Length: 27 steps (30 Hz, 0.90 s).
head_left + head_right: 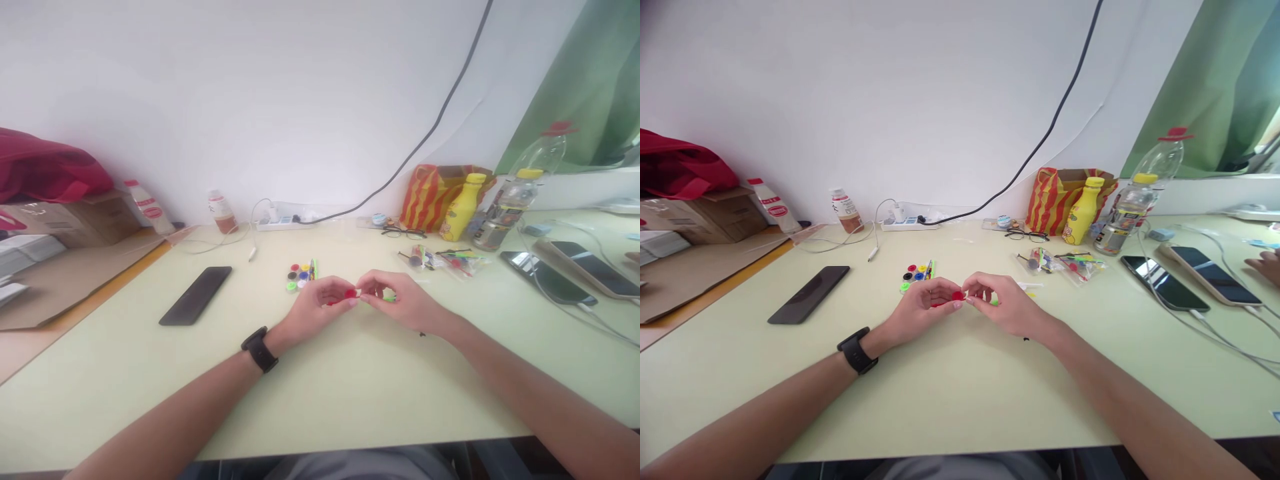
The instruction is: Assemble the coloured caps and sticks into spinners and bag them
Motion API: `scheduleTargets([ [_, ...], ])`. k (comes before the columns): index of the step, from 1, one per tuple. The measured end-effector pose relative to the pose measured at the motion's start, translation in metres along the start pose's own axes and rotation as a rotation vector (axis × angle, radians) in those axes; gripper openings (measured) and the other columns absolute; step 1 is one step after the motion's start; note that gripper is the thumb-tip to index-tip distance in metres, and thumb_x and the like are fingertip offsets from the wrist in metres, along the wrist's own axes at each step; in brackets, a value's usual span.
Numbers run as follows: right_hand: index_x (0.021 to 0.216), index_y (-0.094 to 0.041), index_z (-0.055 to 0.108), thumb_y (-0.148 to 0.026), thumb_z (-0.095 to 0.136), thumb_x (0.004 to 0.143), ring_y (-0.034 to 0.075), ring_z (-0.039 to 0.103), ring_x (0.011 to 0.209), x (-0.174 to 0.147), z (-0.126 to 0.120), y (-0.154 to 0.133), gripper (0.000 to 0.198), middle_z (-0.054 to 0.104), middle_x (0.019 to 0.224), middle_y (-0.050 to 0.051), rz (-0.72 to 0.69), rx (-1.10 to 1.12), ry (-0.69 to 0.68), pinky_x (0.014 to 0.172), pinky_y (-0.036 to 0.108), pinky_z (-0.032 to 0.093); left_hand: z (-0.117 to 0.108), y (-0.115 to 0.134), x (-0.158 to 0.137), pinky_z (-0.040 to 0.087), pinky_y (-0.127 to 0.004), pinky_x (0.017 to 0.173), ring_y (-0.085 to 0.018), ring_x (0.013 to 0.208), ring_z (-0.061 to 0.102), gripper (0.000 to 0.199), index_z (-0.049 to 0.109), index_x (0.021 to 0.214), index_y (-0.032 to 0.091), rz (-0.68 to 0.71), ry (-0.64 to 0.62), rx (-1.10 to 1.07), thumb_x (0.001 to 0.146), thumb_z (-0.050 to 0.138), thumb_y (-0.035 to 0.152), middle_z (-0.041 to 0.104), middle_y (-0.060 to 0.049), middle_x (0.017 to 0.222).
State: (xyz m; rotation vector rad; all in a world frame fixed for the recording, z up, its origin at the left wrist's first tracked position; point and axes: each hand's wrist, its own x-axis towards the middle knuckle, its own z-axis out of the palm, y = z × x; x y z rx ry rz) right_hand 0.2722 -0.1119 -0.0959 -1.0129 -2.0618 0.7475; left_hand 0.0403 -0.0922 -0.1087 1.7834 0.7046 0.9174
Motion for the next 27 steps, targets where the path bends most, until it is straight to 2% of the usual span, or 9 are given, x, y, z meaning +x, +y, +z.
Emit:
scheduleTargets([
  [5,0.111,-0.027,0.067,-0.028,0.057,0.098,0.019,0.063,0.076,-0.0008,-0.0028,0.0033,0.016,0.073,0.092,0.003,0.006,-0.106,-0.039,0.065,0.031,0.050,0.0002,-0.0028,-0.0026,0.061,-0.037,0.095,-0.023,0.103,0.073,0.024,0.076,0.111,0.019,0.080,0.048,0.140,0.093,0.076,0.035,0.078,-0.008,0.109],
  [9,0.112,-0.026,0.065,-0.029,0.056,0.099,0.018,0.060,0.073,-0.0012,-0.0040,0.0007,0.015,0.067,0.081,0.001,0.015,-0.093,-0.047,0.064,0.030,0.048,-0.0014,-0.0019,-0.0043,0.061,-0.033,0.087,-0.022,0.098,0.075,0.019,0.078,0.107,0.021,0.148,0.093,0.310,0.094,0.075,0.035,0.080,-0.006,0.107],
  [15,0.112,-0.025,0.064,-0.028,0.055,0.099,0.018,0.058,0.073,-0.0006,-0.0036,-0.0002,0.016,0.063,0.079,0.000,0.024,-0.054,-0.053,0.063,0.029,0.046,-0.0025,-0.0022,-0.0047,0.059,-0.034,0.090,-0.024,0.100,0.076,0.017,0.077,0.105,0.022,0.214,0.103,0.411,0.094,0.074,0.035,0.081,-0.005,0.107],
  [22,0.113,-0.026,0.063,-0.027,0.057,0.098,0.017,0.058,0.074,-0.0023,-0.0016,0.0001,0.017,0.061,0.081,0.000,0.029,0.017,-0.060,0.066,0.029,0.048,-0.0026,0.0018,-0.0071,0.059,-0.036,0.089,-0.025,0.101,0.076,0.013,0.072,0.097,0.022,0.174,0.033,0.389,0.095,0.073,0.034,0.081,-0.006,0.105],
  [27,0.114,-0.025,0.064,-0.031,0.058,0.099,0.017,0.058,0.073,-0.0011,-0.0035,0.0005,0.018,0.059,0.079,-0.001,0.027,0.059,-0.028,0.068,0.030,0.050,0.0001,0.0067,-0.0067,0.058,-0.040,0.098,-0.025,0.105,0.073,0.019,0.073,0.101,0.019,0.094,-0.013,0.157,0.094,0.074,0.037,0.077,-0.011,0.111],
])
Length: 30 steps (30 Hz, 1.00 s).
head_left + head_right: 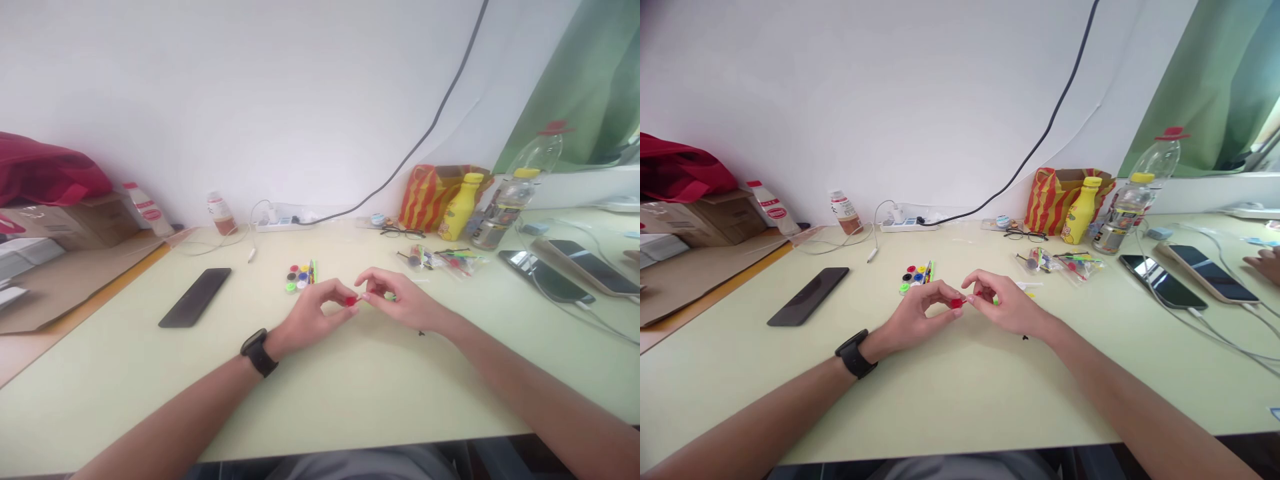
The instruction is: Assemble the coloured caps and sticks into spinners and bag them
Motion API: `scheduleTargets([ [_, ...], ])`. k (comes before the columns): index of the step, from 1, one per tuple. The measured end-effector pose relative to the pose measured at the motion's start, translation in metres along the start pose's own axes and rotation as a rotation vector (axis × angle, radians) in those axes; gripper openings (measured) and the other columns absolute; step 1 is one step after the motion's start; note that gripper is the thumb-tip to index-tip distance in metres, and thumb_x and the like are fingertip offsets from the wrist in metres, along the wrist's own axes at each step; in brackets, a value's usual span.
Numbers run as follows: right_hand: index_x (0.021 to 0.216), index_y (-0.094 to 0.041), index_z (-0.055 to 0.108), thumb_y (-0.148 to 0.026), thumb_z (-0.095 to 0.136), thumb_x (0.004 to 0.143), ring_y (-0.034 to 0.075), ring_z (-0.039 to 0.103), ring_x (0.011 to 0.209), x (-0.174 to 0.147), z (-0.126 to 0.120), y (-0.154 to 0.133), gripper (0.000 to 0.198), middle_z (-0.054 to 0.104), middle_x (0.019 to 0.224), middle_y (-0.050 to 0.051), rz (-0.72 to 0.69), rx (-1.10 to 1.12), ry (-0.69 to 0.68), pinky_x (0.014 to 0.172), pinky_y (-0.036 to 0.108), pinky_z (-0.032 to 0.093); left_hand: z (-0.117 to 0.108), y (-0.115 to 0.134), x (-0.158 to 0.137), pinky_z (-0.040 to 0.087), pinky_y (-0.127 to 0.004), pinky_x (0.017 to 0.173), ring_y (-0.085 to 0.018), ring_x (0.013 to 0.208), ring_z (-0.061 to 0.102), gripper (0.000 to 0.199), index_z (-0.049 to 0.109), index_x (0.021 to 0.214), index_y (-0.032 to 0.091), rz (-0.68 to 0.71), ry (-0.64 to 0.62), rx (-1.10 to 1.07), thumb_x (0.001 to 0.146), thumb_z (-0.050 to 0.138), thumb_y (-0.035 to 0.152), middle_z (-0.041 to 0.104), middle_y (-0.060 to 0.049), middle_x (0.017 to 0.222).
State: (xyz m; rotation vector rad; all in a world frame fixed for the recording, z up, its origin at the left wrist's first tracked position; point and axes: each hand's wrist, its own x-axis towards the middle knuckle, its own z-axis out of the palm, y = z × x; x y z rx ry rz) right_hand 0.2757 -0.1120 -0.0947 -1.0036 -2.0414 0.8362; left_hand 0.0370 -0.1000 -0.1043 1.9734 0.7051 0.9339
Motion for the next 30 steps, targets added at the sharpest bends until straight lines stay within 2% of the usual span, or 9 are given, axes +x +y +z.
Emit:
scheduleTargets([
  [4,0.119,-0.025,0.063,-0.033,0.059,0.099,0.018,0.063,0.079,0.003,-0.001,0.004,0.022,0.063,0.087,0.001,-0.006,0.046,0.046,0.074,0.033,0.055,0.001,0.003,0.003,0.056,-0.042,0.101,-0.026,0.109,0.072,0.021,0.074,0.100,0.017,-0.076,-0.064,-0.220,0.096,0.072,0.038,0.076,-0.013,0.112],
  [10,0.120,-0.025,0.064,-0.038,0.061,0.097,0.022,0.067,0.091,0.003,-0.003,0.007,0.026,0.069,0.107,0.008,0.011,0.001,0.262,0.076,0.037,0.059,-0.001,-0.002,0.008,0.059,-0.039,0.094,-0.022,0.097,0.073,0.029,0.073,0.106,0.017,-0.156,0.070,-0.305,0.089,0.081,0.040,0.076,-0.009,0.104],
  [14,0.120,-0.025,0.062,-0.040,0.057,0.100,0.021,0.068,0.082,0.000,-0.001,0.001,0.026,0.072,0.095,0.006,0.001,0.059,0.174,0.073,0.038,0.060,-0.003,-0.005,0.009,0.058,-0.041,0.097,-0.022,0.098,0.074,0.030,0.073,0.101,0.016,-0.190,0.124,-0.323,0.087,0.082,0.042,0.076,-0.008,0.103],
  [17,0.131,-0.028,0.057,-0.040,0.057,0.101,0.020,0.068,0.085,-0.002,0.004,-0.004,0.032,0.069,0.121,0.009,-0.065,0.041,0.187,0.078,0.039,0.061,-0.004,-0.005,0.009,0.057,-0.041,0.099,-0.022,0.100,0.074,0.028,0.073,0.102,0.017,-0.197,0.123,-0.349,0.087,0.082,0.040,0.076,-0.008,0.106],
  [21,0.149,-0.033,0.039,-0.040,0.059,0.100,0.021,0.067,0.098,-0.006,0.011,-0.007,0.053,0.049,0.152,0.012,-0.109,-0.007,0.239,0.081,0.039,0.060,-0.004,-0.005,0.009,0.057,-0.038,0.098,-0.021,0.098,0.073,0.026,0.074,0.101,0.017,-0.188,0.127,-0.371,0.087,0.083,0.038,0.076,-0.007,0.102],
  [23,0.148,-0.032,0.037,-0.044,0.060,0.100,0.022,0.067,0.095,-0.008,0.012,-0.007,0.054,0.060,0.136,0.012,-0.092,-0.004,0.233,0.077,0.037,0.059,-0.003,-0.005,0.009,0.058,-0.038,0.097,-0.020,0.097,0.073,0.027,0.075,0.101,0.016,-0.190,0.128,-0.379,0.087,0.083,0.037,0.076,-0.007,0.100],
  [25,0.134,-0.030,0.046,-0.049,0.051,0.104,0.019,0.061,0.069,-0.008,0.010,-0.007,0.036,0.066,0.087,0.002,-0.006,0.088,0.168,0.060,0.032,0.052,-0.003,-0.005,0.009,0.057,-0.038,0.097,-0.020,0.096,0.073,0.028,0.074,0.101,0.016,-0.194,0.135,-0.383,0.086,0.084,0.037,0.076,-0.007,0.099],
  [27,0.114,-0.028,0.052,-0.054,0.041,0.107,0.015,0.040,0.048,-0.007,0.007,-0.007,0.029,0.043,0.056,-0.008,0.094,0.226,0.116,0.047,0.026,0.036,-0.003,-0.005,0.009,0.057,-0.039,0.097,-0.020,0.096,0.073,0.029,0.074,0.101,0.015,-0.200,0.146,-0.378,0.086,0.084,0.038,0.076,-0.007,0.100],
  [30,0.100,-0.027,0.050,-0.057,0.044,0.105,0.013,0.028,0.047,-0.004,0.001,-0.006,0.031,0.032,0.053,-0.011,0.112,0.334,0.182,0.045,0.024,0.026,-0.003,-0.006,0.009,0.057,-0.040,0.097,-0.021,0.096,0.073,0.030,0.072,0.100,0.015,-0.209,0.153,-0.376,0.086,0.084,0.038,0.076,-0.008,0.102],
])
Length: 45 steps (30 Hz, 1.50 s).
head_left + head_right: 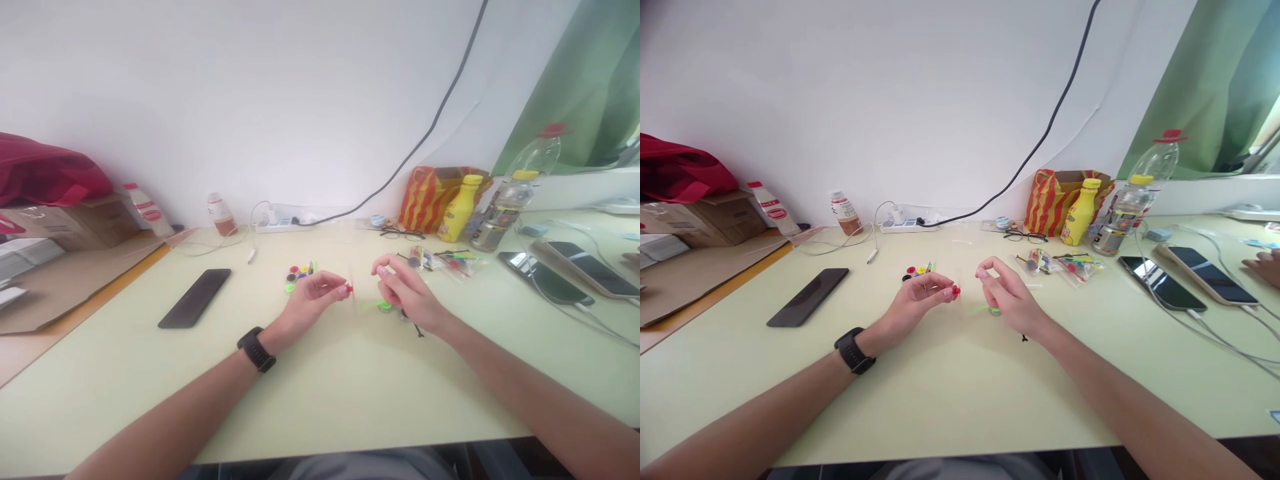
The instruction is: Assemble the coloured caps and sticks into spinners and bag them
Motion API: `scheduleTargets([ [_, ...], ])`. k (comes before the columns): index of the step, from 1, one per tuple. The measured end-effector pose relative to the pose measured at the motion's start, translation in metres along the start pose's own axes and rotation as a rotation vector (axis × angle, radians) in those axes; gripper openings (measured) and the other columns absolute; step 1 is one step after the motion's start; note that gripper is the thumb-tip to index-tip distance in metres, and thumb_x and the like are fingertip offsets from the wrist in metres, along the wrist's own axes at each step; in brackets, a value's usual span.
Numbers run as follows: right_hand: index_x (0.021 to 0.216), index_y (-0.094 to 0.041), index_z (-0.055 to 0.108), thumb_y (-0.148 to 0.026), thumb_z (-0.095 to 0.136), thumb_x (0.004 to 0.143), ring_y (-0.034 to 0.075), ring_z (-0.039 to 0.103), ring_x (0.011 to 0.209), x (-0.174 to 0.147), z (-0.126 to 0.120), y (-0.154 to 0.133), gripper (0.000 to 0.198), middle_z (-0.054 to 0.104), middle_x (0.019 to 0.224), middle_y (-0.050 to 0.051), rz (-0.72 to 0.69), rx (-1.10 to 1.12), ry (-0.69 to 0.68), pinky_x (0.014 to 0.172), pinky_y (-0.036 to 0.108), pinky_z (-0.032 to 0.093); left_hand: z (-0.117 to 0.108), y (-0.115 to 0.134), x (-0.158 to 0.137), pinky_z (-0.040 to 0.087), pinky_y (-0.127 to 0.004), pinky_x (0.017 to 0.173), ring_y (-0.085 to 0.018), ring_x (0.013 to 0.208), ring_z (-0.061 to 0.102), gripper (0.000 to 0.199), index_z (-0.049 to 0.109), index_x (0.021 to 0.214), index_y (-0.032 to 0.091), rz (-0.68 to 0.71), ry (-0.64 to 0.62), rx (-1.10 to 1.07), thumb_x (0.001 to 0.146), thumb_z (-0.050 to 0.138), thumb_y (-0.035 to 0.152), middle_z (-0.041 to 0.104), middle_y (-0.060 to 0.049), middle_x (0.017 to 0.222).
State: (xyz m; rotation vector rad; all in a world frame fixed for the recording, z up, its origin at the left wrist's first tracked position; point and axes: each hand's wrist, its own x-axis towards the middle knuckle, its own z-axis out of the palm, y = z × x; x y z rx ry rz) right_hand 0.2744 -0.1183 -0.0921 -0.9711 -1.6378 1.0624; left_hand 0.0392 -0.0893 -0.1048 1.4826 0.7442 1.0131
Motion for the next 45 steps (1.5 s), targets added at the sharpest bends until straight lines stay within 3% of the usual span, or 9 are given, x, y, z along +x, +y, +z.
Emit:
scheduleTargets([
  [5,0.100,-0.027,0.051,-0.051,0.056,0.102,0.013,0.035,0.053,0.003,-0.002,0.004,0.025,0.040,0.058,-0.009,-0.043,-0.100,0.012,0.049,0.026,0.031,-0.001,-0.002,0.000,0.057,-0.040,0.099,-0.021,0.098,0.073,0.030,0.072,0.101,0.015,-0.011,0.004,-0.015,0.086,0.084,0.037,0.076,-0.009,0.104],
  [12,0.100,-0.025,0.052,-0.034,0.060,0.099,0.016,0.055,0.072,0.002,0.007,0.009,0.013,0.058,0.086,0.000,-0.154,-0.242,0.008,0.066,0.031,0.048,-0.002,-0.001,-0.001,0.057,-0.044,0.100,-0.023,0.100,0.073,0.030,0.073,0.103,0.015,-0.027,-0.023,-0.010,0.087,0.083,0.038,0.075,-0.009,0.106],
  [23,0.102,-0.025,0.058,-0.029,0.060,0.098,0.017,0.064,0.072,0.001,0.007,0.006,0.006,0.065,0.085,0.001,-0.206,-0.341,0.014,0.064,0.031,0.051,-0.001,-0.001,-0.002,0.058,-0.042,0.099,-0.024,0.102,0.074,0.031,0.073,0.102,0.014,-0.056,-0.035,-0.013,0.088,0.081,0.041,0.077,-0.011,0.106],
  [28,0.097,-0.023,0.063,-0.033,0.058,0.098,0.020,0.067,0.078,0.012,-0.025,0.004,0.011,0.070,0.086,0.004,-0.268,-0.565,0.177,0.068,0.033,0.051,-0.005,-0.013,0.003,0.058,-0.041,0.094,-0.025,0.098,0.074,0.029,0.072,0.095,0.014,-0.052,0.013,0.206,0.087,0.079,0.042,0.078,-0.011,0.101],
  [31,0.093,-0.023,0.064,-0.037,0.057,0.097,0.021,0.065,0.075,0.020,-0.057,0.008,0.016,0.071,0.083,0.004,-0.165,-0.721,0.325,0.066,0.034,0.049,-0.007,-0.019,0.005,0.059,-0.040,0.091,-0.024,0.094,0.074,0.026,0.072,0.095,0.016,-0.010,0.037,0.323,0.088,0.077,0.040,0.076,-0.009,0.098],
  [35,0.088,-0.024,0.066,-0.044,0.054,0.097,0.021,0.063,0.072,0.022,-0.080,0.015,0.025,0.073,0.084,0.004,0.030,-0.956,0.178,0.067,0.035,0.046,-0.005,-0.013,-0.001,0.059,-0.037,0.085,-0.021,0.092,0.071,0.023,0.071,0.101,0.019,0.101,0.003,0.524,0.096,0.066,0.041,0.075,-0.007,0.101],
  [39,0.096,-0.027,0.070,-0.064,0.055,0.093,0.025,0.068,0.084,0.014,-0.076,0.012,0.041,0.074,0.100,0.005,0.153,-1.049,-0.005,0.069,0.035,0.047,-0.002,-0.006,-0.010,0.058,-0.034,0.084,-0.022,0.099,0.069,0.028,0.070,0.112,0.022,0.217,-0.126,0.719,0.090,0.074,0.039,0.073,-0.006,0.109],
  [42,0.100,-0.028,0.070,-0.074,0.054,0.089,0.025,0.069,0.086,0.008,-0.072,0.006,0.050,0.074,0.102,0.005,0.233,-1.035,-0.107,0.067,0.034,0.047,-0.002,-0.005,-0.011,0.057,-0.032,0.083,-0.020,0.095,0.069,0.023,0.069,0.115,0.023,0.211,-0.197,0.744,0.095,0.068,0.033,0.074,-0.005,0.106],
  [45,0.103,-0.027,0.070,-0.072,0.055,0.090,0.024,0.068,0.084,0.007,-0.073,0.000,0.049,0.073,0.099,0.005,0.275,-0.995,-0.197,0.066,0.033,0.048,-0.003,-0.004,-0.009,0.055,-0.032,0.079,-0.018,0.086,0.068,0.018,0.069,0.113,0.023,0.171,-0.192,0.765,0.100,0.061,0.032,0.075,-0.002,0.096],
])
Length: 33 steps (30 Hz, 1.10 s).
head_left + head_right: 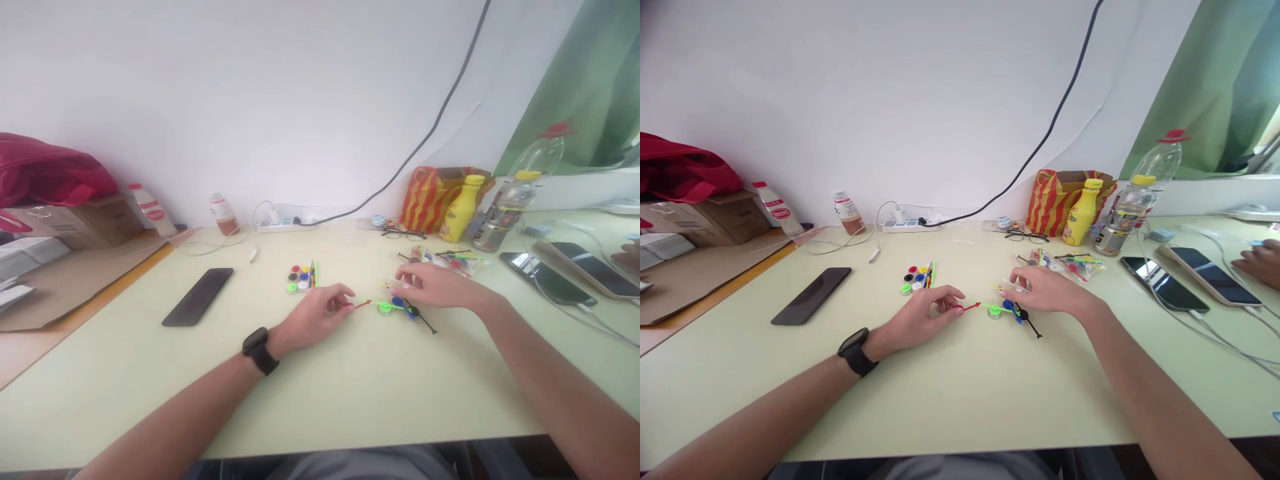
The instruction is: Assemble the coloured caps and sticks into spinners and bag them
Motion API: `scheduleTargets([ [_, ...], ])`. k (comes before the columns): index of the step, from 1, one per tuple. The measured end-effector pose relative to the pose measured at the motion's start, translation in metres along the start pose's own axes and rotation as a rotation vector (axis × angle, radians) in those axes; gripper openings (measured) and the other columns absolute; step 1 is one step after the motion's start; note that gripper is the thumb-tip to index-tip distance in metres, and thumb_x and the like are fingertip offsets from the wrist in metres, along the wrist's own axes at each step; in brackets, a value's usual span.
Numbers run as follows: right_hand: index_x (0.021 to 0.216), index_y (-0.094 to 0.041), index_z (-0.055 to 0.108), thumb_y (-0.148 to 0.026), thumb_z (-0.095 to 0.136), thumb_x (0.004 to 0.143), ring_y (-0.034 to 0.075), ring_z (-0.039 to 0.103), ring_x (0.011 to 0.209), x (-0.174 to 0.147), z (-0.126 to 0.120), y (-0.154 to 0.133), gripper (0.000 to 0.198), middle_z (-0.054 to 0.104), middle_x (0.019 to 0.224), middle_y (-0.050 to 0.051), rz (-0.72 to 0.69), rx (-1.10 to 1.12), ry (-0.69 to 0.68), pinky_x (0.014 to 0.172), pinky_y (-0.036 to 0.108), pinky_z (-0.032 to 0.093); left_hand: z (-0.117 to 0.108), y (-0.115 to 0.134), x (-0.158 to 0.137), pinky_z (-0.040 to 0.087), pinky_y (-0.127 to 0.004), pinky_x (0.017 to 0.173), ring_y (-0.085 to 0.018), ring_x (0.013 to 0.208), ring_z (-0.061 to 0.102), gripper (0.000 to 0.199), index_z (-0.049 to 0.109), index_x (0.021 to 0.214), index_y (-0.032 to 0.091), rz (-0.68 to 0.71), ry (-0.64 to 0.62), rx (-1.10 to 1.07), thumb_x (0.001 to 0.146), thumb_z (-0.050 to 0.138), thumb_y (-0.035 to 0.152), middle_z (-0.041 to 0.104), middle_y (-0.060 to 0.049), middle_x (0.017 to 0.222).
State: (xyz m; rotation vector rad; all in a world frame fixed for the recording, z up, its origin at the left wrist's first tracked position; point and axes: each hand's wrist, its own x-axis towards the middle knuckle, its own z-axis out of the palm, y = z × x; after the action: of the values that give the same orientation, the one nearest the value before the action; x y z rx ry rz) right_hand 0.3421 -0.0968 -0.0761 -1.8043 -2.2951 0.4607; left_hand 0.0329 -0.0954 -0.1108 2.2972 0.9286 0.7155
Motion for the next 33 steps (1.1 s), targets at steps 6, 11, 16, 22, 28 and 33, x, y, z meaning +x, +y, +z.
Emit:
scheduleTargets([
  [6,0.116,-0.030,0.070,-0.074,0.066,0.082,0.024,0.067,0.083,-0.003,-0.011,-0.004,0.056,0.071,0.095,0.004,-0.054,0.111,-0.202,0.066,0.031,0.049,-0.005,0.002,0.002,0.052,-0.040,0.092,-0.025,0.105,0.065,0.024,0.076,0.104,0.024,0.019,0.033,0.172,0.103,0.055,0.034,0.073,-0.007,0.111],
  [11,0.120,-0.029,0.072,-0.063,0.078,0.077,0.024,0.066,0.084,-0.005,-0.011,-0.009,0.055,0.069,0.090,0.003,-0.161,0.244,-0.268,0.070,0.031,0.051,-0.003,-0.004,0.003,0.052,-0.040,0.090,-0.026,0.102,0.065,0.030,0.077,0.112,0.024,-0.012,0.098,0.198,0.105,0.049,0.030,0.072,-0.008,0.108],
  [16,0.114,-0.027,0.075,-0.049,0.077,0.083,0.019,0.059,0.073,-0.002,0.008,-0.025,0.039,0.066,0.081,0.001,-0.299,0.408,-0.263,0.063,0.030,0.050,0.001,-0.007,0.004,0.055,-0.036,0.085,-0.024,0.100,0.069,0.032,0.071,0.123,0.021,-0.042,0.108,0.079,0.105,0.050,0.038,0.073,-0.009,0.110],
  [22,0.118,-0.024,0.072,-0.047,0.079,0.082,0.018,0.062,0.079,-0.008,0.020,-0.046,0.043,0.068,0.089,0.001,-0.411,0.575,-0.286,0.071,0.030,0.054,-0.002,0.009,-0.001,0.051,-0.042,0.101,-0.029,0.118,0.064,0.046,0.068,0.131,0.024,0.074,-0.004,0.033,0.095,0.068,0.054,0.070,-0.012,0.125],
  [28,0.108,-0.024,0.065,-0.040,0.092,0.065,0.018,0.061,0.083,-0.010,0.012,-0.039,0.054,0.068,0.099,0.001,-0.373,0.442,-0.324,0.071,0.029,0.054,-0.003,0.015,-0.003,0.051,-0.041,0.096,-0.030,0.108,0.065,0.053,0.073,0.124,0.026,0.143,-0.065,0.120,0.082,0.080,0.059,0.071,-0.010,0.112],
  [33,0.110,-0.025,0.069,-0.035,0.082,0.077,0.020,0.063,0.087,-0.008,0.008,-0.039,0.036,0.069,0.098,0.001,-0.387,0.397,-0.300,0.075,0.031,0.052,-0.002,0.015,-0.003,0.051,-0.035,0.085,-0.025,0.094,0.067,0.030,0.076,0.111,0.025,0.138,-0.076,0.119,0.093,0.072,0.049,0.072,-0.008,0.100],
])
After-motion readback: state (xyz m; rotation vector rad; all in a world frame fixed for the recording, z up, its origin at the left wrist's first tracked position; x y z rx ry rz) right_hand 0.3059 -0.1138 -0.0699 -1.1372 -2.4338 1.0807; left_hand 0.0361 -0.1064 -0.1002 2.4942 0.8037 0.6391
